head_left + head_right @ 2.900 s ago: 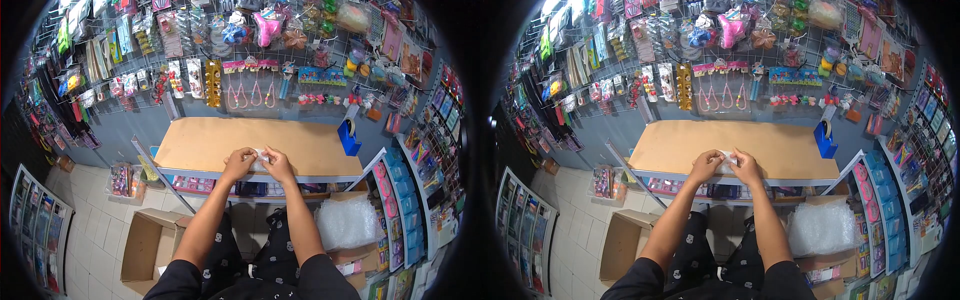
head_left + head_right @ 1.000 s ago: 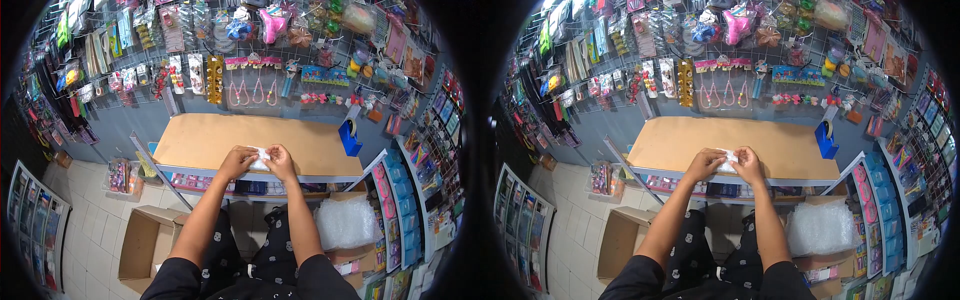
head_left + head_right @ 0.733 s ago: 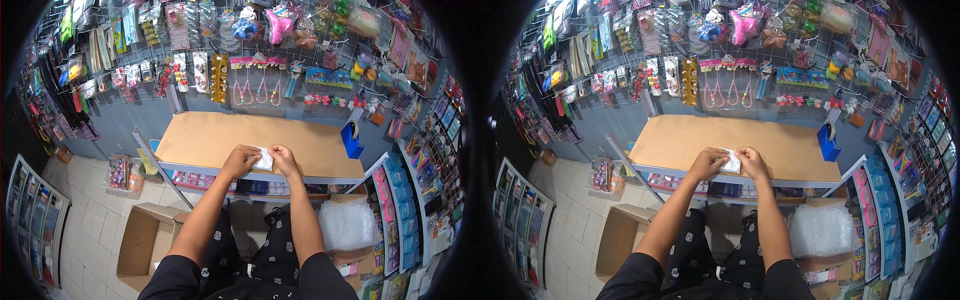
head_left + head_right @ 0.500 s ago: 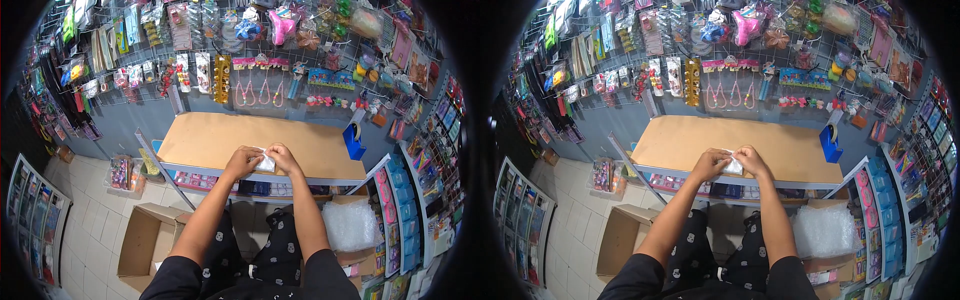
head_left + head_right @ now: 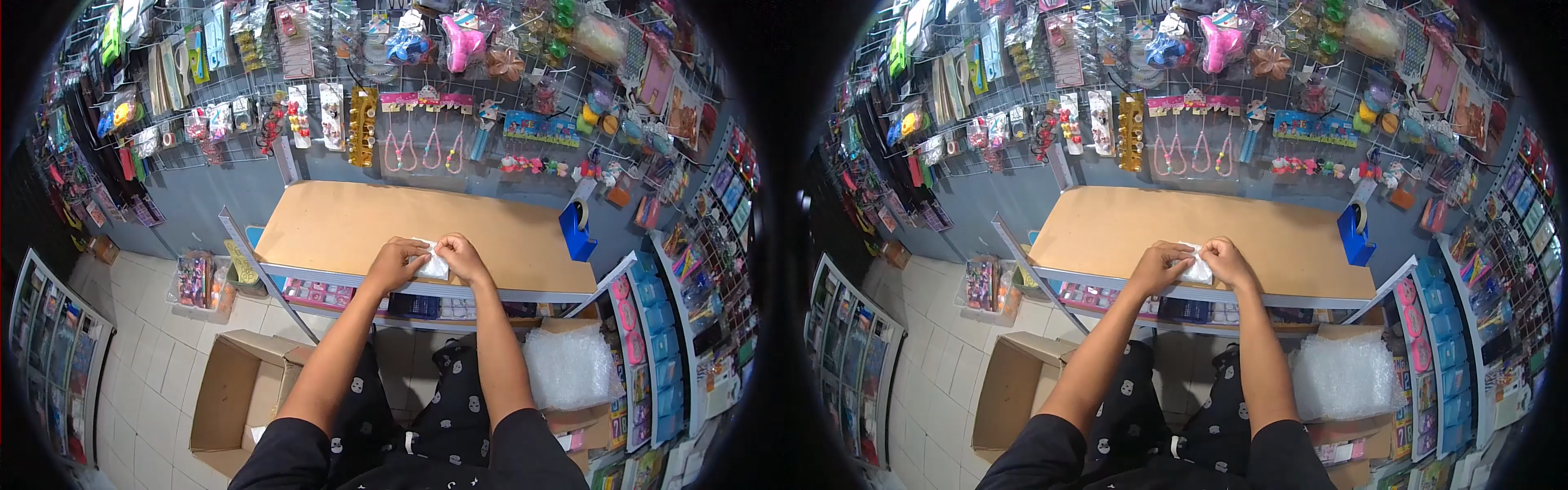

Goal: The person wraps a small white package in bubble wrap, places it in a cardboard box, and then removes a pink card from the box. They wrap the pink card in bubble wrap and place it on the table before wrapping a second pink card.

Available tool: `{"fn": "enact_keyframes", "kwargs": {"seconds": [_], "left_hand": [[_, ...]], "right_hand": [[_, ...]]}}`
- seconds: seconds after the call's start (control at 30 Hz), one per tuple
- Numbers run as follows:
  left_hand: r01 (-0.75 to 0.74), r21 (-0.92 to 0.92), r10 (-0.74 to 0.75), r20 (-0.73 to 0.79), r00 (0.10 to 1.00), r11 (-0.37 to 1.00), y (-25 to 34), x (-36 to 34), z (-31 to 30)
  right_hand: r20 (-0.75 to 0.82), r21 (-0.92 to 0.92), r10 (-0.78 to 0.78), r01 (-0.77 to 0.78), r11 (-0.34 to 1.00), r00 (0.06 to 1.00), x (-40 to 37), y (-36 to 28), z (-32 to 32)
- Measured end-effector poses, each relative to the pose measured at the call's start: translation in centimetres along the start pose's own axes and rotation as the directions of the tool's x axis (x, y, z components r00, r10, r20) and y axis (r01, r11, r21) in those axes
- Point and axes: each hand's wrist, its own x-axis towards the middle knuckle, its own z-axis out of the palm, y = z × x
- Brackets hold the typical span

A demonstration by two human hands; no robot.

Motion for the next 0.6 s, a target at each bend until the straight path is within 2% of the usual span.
{"fn": "enact_keyframes", "kwargs": {"seconds": [0.1, 0.2, 0.3, 0.4, 0.6], "left_hand": [[-0.005, 0.015, 0.005, 0.018, 1.000, 1.000, -0.03, 0.05, -0.11], [0.006, 0.003, -0.006, -0.002, 1.000, 1.000, -0.08, -0.02, 0.02], [0.005, -0.002, -0.005, -0.003, 1.000, 1.000, -0.03, -0.03, 0.01], [-0.006, 0.013, 0.006, 0.003, 1.000, 1.000, 0.07, -0.04, -0.07], [0.034, -0.012, -0.034, 0.007, 0.999, 0.999, 0.22, -0.05, -0.08]], "right_hand": [[-0.030, -0.061, 0.013, -0.015, 0.998, 0.999, 0.11, 0.82, 0.19], [-0.027, -0.040, 0.041, -0.042, 0.998, 0.999, 0.09, 1.10, 0.19], [-0.041, -0.115, 0.134, -0.138, 0.984, 0.990, -0.19, 0.60, -0.03], [-0.195, -0.084, 0.020, -0.037, 0.996, 0.981, -0.52, 0.56, 0.72], [-0.169, 0.020, 0.076, -0.074, 0.997, 0.983, -0.46, 1.10, 0.72]]}}
